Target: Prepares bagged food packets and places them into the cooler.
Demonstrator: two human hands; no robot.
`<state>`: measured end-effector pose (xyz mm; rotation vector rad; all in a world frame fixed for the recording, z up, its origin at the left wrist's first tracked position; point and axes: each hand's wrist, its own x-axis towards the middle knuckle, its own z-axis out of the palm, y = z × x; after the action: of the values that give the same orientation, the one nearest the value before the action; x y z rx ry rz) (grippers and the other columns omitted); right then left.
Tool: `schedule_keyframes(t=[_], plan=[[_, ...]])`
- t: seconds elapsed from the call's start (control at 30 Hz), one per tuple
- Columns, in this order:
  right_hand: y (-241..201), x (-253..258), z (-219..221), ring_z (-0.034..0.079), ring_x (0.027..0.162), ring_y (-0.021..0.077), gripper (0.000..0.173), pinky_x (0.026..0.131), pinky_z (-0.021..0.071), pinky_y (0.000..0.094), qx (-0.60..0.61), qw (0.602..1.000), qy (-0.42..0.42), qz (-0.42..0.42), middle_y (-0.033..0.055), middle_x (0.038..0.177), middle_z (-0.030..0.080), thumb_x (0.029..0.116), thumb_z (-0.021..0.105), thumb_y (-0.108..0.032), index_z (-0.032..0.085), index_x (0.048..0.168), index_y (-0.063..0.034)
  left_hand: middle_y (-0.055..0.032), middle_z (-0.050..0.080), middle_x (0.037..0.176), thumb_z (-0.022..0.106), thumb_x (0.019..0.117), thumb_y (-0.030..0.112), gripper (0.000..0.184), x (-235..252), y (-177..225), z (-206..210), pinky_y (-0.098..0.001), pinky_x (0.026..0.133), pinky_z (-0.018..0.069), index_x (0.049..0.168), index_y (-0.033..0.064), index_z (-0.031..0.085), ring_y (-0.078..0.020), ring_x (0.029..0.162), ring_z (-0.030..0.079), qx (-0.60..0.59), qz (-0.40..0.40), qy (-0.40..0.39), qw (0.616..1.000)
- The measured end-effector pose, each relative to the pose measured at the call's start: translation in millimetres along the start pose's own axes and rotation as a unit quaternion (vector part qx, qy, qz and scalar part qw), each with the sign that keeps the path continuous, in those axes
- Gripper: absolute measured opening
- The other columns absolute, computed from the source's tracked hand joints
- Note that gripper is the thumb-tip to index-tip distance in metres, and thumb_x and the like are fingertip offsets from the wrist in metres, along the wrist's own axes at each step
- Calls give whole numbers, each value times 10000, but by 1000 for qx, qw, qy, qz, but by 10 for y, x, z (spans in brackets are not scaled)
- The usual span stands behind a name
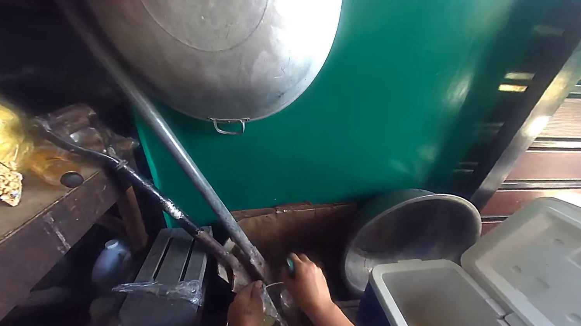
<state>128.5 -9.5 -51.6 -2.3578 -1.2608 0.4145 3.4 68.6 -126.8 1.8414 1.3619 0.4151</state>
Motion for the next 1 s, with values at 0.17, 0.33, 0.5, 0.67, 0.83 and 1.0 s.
schedule_keyframes(t=[0.17,0.33,0.5,0.67,0.83,1.0], plan=[[921,-143,675,667,1142,391,311,987,499,591,74,986,-65,135,209,1167,717,975,653,-261,707,1213,-67,-104,763,1014,461,1104,290,351,44,40,-82,-494,885,538,1215,119,747,-247,890,721,-32,-15,-26,999],[1410,-366,1192,659,1159,392,336,1014,475,591,167,957,-33,236,205,1175,721,969,700,-296,717,1222,-76,-81,760,1043,486,1097,275,326,79,-46,-89,-459,851,549,1175,113,758,-208,852,712,-59,-24,-36,997],[1538,-549,1311,579,1252,493,666,1019,479,630,217,905,115,348,317,1355,588,887,799,-260,525,1448,-29,-78,760,1009,491,1095,278,326,31,-69,-113,-469,843,537,1165,112,763,-209,833,702,-55,-22,-43,997],[701,-475,1042,602,1213,452,596,982,484,648,245,920,72,297,284,1291,630,956,660,-515,672,1263,-4,-96,754,1101,487,1096,268,333,-9,-75,-82,-472,870,562,1174,88,756,-224,894,725,-87,-14,-54,995],[-71,-206,1038,419,464,76,358,435,343,235,572,726,-163,345,-19,626,517,1068,501,-376,629,867,-109,-120,752,1139,515,1081,270,328,-66,-120,-76,-533,1050,478,1149,71,768,-272,1125,689,-103,10,-34,994],[-81,50,845,429,496,84,184,467,353,272,457,833,-101,295,-22,641,518,990,603,-201,636,838,-102,-198,714,1093,686,992,151,281,-47,-128,-231,-452,822,577,1212,-25,688,-274,919,700,-248,-40,-58,966]])
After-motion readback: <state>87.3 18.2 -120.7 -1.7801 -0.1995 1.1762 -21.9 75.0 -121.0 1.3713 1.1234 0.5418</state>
